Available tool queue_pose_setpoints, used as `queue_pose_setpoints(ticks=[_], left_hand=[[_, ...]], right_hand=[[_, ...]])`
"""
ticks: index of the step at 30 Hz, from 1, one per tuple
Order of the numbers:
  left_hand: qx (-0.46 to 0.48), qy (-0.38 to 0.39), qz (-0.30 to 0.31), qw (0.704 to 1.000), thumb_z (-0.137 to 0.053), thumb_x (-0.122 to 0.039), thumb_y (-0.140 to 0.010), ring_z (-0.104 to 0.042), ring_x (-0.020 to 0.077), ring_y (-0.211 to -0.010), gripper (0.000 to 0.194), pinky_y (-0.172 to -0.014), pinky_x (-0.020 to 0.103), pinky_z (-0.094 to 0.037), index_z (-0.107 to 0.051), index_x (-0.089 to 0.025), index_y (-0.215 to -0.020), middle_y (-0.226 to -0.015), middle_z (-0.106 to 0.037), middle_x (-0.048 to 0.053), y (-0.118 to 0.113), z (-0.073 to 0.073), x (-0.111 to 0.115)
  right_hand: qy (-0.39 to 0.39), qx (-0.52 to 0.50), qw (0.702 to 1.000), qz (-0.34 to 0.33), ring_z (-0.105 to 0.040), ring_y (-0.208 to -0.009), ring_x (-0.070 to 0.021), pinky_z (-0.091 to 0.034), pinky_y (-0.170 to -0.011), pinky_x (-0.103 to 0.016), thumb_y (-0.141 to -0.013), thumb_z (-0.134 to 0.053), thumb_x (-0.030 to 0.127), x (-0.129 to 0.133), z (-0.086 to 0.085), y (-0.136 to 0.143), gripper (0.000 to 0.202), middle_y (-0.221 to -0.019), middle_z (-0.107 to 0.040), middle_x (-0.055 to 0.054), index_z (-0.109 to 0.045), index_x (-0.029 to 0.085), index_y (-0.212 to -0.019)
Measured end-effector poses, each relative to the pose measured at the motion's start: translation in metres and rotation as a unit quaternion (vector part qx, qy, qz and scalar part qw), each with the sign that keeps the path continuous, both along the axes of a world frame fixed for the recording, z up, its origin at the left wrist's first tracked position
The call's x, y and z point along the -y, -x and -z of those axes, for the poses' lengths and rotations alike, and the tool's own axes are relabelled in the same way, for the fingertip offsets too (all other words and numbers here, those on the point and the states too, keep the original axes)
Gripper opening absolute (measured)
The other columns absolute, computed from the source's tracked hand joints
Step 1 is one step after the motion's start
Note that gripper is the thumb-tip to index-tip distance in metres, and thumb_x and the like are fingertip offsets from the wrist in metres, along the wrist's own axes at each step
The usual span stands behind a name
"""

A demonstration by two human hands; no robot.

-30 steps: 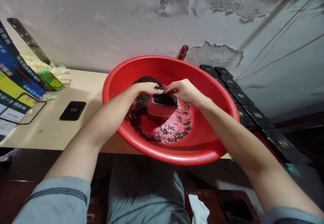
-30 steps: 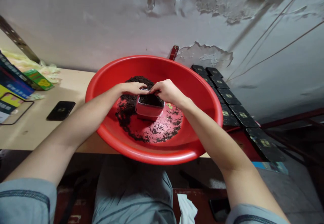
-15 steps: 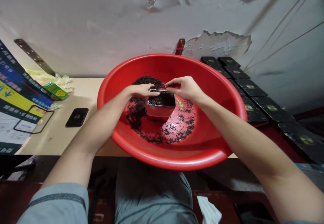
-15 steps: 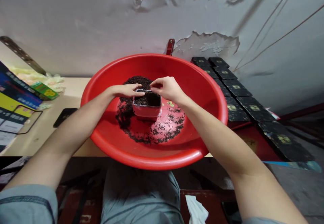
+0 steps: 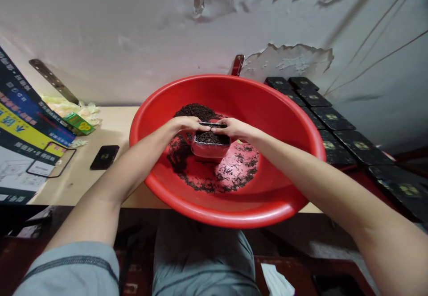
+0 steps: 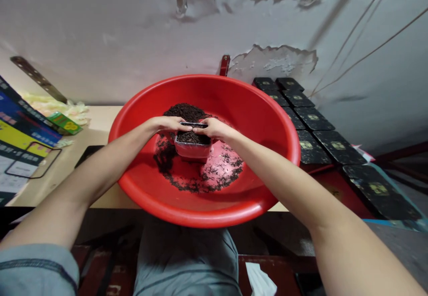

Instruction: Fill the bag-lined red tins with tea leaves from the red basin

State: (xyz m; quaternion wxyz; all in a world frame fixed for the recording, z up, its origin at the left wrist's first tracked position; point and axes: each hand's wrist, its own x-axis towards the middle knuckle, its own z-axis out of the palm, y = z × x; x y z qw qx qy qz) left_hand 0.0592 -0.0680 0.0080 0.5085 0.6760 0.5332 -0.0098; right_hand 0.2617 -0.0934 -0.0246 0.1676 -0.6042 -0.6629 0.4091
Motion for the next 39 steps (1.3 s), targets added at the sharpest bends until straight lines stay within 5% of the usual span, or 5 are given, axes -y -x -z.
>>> queue_pose_setpoints(ticks=[6, 12, 24, 35, 39], left_hand=[[-0.036, -0.005, -0.03, 0.999, -0.077, -0.035, -0.08, -0.068, 0.0188, -0.075, 0.027, -0.069, 0.029, -0.053, -0.063, -0.017, -0.095, -0.086, -0.07, 0.001, -0.01, -0.009, 0.006], [-0.131, -0.083, -0.022, 0.988, -0.076, -0.034, -0.084, -0.068, 0.0209, -0.082, 0.045, -0.063, 0.026, -0.052, -0.061, -0.013, -0.12, -0.107, -0.07, 0.01, -0.021, -0.016, 0.007], [0.0, -0.184, -0.006, 0.983, -0.075, -0.041, -0.081, -0.059, 0.0258, -0.127, 0.073, -0.101, 0.028, -0.048, -0.047, -0.012, -0.142, -0.143, -0.059, 0.018, 0.001, 0.024, -0.018], [0.056, -0.294, 0.1, 0.949, -0.069, -0.038, -0.084, -0.066, 0.0215, -0.1, 0.023, -0.092, 0.031, -0.048, -0.075, -0.016, -0.084, -0.1, -0.073, 0.006, 0.002, 0.005, -0.015], [-0.001, -0.338, -0.01, 0.941, -0.066, -0.032, -0.089, -0.066, 0.0181, -0.089, 0.019, -0.087, 0.029, -0.051, -0.072, -0.016, -0.096, -0.091, -0.073, 0.006, 0.01, 0.004, -0.022]], right_hand=[[-0.038, 0.091, 0.995, -0.02, -0.058, -0.062, -0.015, -0.044, -0.052, -0.025, -0.086, -0.077, 0.041, 0.0, -0.011, 0.009, 0.023, -0.08, -0.07, -0.003, -0.069, 0.022, -0.096], [-0.05, 0.138, 0.987, -0.057, -0.063, -0.072, -0.0173, -0.045, -0.057, -0.025, -0.086, -0.077, 0.044, -0.007, -0.012, 0.008, 0.041, -0.089, -0.072, -0.004, -0.065, 0.022, -0.118], [-0.101, 0.073, 0.992, 0.014, -0.065, -0.084, -0.0164, -0.05, -0.07, -0.026, -0.087, -0.077, 0.04, -0.005, -0.009, -0.003, 0.04, -0.107, -0.073, -0.008, -0.063, 0.018, -0.117], [-0.293, 0.073, 0.948, -0.102, -0.064, -0.081, -0.0181, -0.049, -0.082, -0.028, -0.089, -0.073, 0.029, -0.005, -0.016, -0.007, 0.013, -0.09, -0.07, -0.007, -0.081, 0.019, -0.086], [-0.315, 0.111, 0.927, -0.167, -0.065, -0.086, -0.0199, -0.049, -0.085, -0.029, -0.09, -0.067, 0.021, -0.001, -0.014, -0.003, 0.017, -0.094, -0.07, -0.008, -0.083, 0.019, -0.095]])
